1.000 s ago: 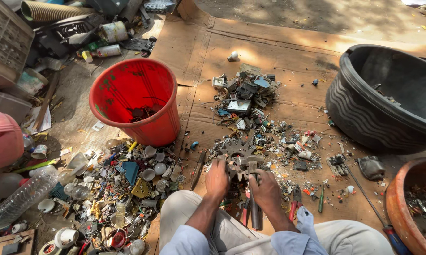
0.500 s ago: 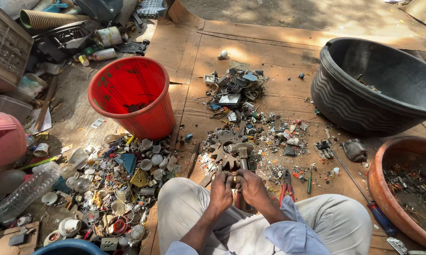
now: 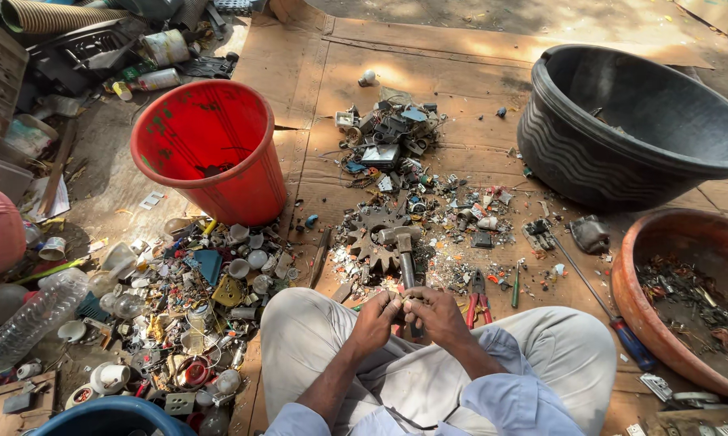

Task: The person sits on a cardboard-covered floor and uses a hammer and pliers to dismantle small electronic components. They repeatedly strike the components to break them apart and separate the internal parts, sorting the resulting debris into nearby buckets.

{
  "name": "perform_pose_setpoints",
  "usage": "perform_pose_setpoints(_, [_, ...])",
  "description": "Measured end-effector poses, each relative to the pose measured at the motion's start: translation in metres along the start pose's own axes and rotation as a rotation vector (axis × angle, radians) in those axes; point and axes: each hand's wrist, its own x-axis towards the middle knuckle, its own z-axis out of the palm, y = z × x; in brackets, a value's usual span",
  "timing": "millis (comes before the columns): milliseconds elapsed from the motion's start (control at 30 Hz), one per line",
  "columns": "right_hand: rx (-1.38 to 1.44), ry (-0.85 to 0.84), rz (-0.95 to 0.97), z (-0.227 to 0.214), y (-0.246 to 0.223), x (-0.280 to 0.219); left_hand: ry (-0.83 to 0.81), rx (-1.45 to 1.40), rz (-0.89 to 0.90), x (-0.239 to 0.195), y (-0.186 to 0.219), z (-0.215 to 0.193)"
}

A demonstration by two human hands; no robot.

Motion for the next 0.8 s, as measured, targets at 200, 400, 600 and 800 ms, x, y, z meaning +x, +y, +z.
perform_pose_setpoints(200, [0.298, 0.013, 0.192, 0.003, 0.035, 0.017, -0.064, -0.166, -0.083, 0.003, -0.006, -0.006])
perform_pose_setpoints(400, [0.125, -0.057, 0.036, 0.002, 0.024, 0.015, -0.027, -0.215, -0.094, 0.003, -0.005, -0.011])
perform_pose_setpoints(600, [-0.086, 0.099, 0.037, 0.013, -0.003, 0.015, 0.083, -0.234, -0.103, 0.010, -0.003, -0.012])
perform_pose_setpoints(800, [0.026, 0.096, 0.091, 0.020, 0.016, 0.027, 0.110, 0.036, -0.009, 0.009, -0.001, -0.010])
